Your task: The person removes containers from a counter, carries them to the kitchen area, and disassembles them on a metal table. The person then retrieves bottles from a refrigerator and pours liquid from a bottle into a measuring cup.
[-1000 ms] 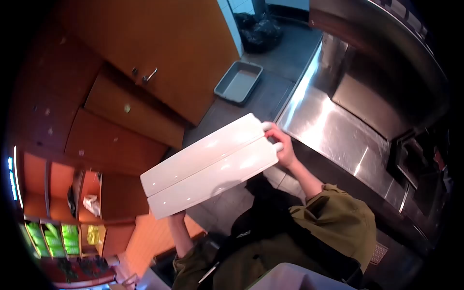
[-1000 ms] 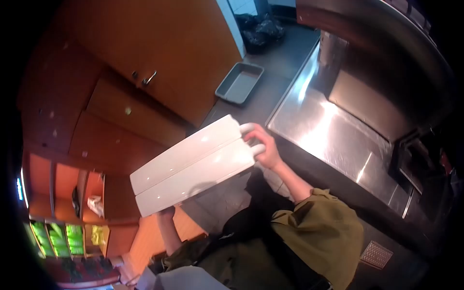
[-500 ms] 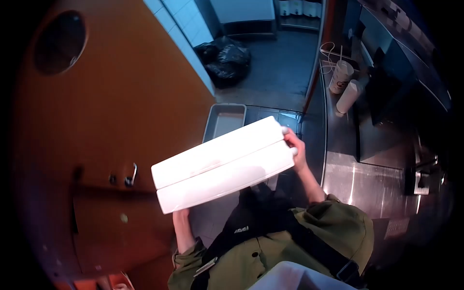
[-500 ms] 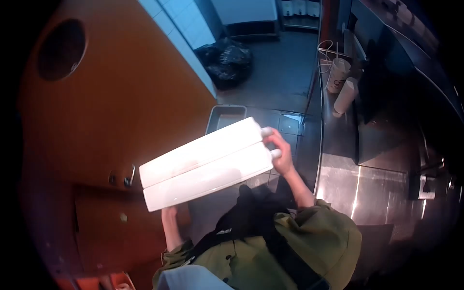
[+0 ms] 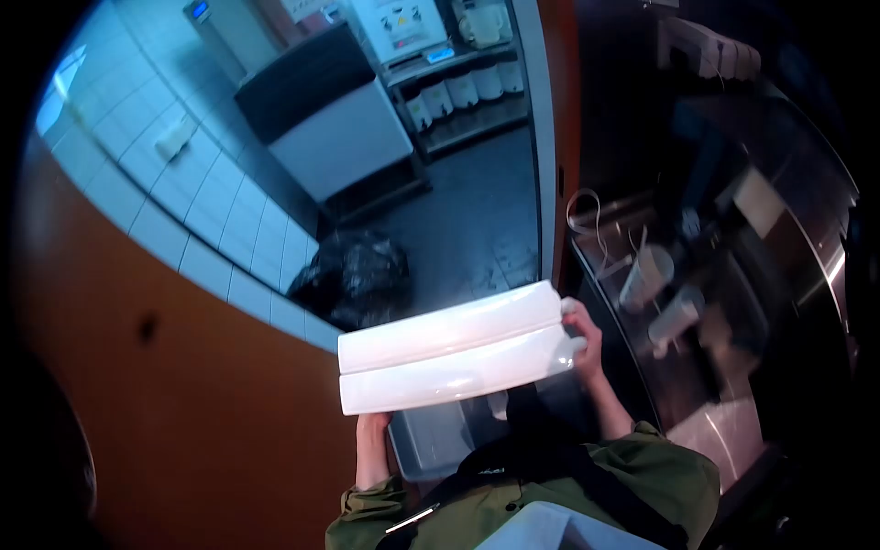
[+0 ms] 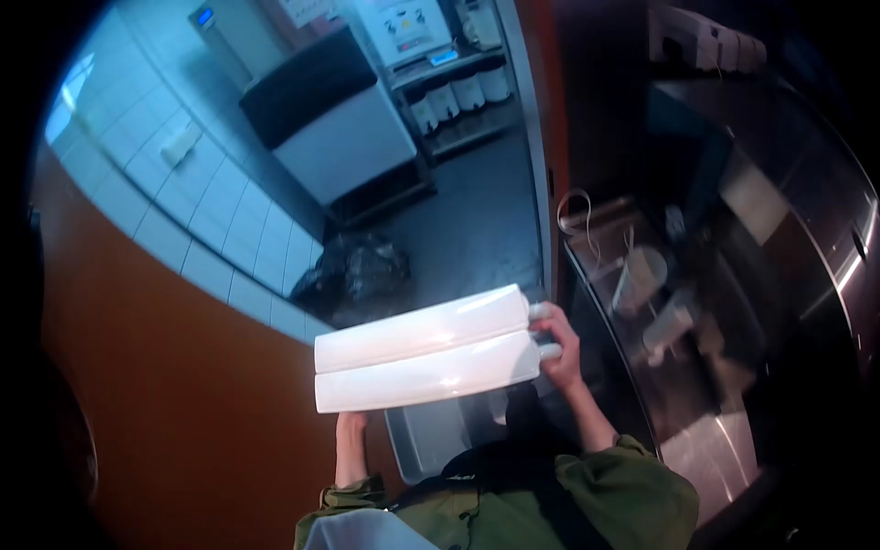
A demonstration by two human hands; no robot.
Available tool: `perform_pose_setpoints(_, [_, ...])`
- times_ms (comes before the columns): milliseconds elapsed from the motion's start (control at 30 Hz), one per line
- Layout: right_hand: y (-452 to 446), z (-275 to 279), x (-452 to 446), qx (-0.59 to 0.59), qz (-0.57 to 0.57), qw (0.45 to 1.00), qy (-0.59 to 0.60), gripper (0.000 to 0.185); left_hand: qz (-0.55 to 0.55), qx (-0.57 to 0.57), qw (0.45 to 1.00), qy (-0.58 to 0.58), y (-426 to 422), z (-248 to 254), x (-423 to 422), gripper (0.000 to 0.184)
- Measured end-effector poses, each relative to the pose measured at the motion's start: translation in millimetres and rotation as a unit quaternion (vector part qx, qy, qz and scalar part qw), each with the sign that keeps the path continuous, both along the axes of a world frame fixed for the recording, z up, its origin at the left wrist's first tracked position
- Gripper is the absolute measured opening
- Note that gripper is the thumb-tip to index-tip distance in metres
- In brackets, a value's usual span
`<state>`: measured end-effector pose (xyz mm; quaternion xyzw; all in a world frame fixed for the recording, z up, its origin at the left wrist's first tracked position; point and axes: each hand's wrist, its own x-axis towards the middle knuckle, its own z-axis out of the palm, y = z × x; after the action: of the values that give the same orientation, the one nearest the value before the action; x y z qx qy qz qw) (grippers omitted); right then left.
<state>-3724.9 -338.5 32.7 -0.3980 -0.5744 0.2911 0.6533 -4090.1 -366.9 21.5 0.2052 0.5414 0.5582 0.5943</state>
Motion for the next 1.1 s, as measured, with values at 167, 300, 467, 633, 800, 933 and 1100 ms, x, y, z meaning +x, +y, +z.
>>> perform_pose_setpoints(167, [147,26,-22,-0.017,-0.028,0.999,-0.017,0.022,0.014,0.030,0.999,-0.033,164,15,-27,0.041])
perform_pose_setpoints(300, [267,13,-22,-0.011,-0.023,0.999,-0.023,0.019,-0.007,0.035,0.999,0.007,279,5,-36,0.043])
perform_pose_setpoints(467, [425,-8,-31,0.016,-0.016,1.000,-0.006,0.026,-0.004,0.017,0.999,-0.032,437,1,-48,0.039])
perform_pose_setpoints(633, [549,8,-23,-0.018,-0.091,0.995,-0.022,0.030,-0.074,0.027,0.997,-0.013,619,44,-19,0.039])
perform_pose_setpoints(800, [657,11,8,-0.030,-0.230,0.973,0.004,0.028,-0.202,0.033,0.978,-0.028,801,36,29,0.040])
perform_pose_setpoints(933, [759,5,61,-0.025,-0.324,0.946,0.003,0.025,-0.314,0.050,0.948,-0.023,949,23,98,0.040])
perform_pose_setpoints(1100, [883,13,136,-0.031,-0.404,0.914,-0.012,0.025,-0.359,0.048,0.931,-0.050,1127,6,211,0.040])
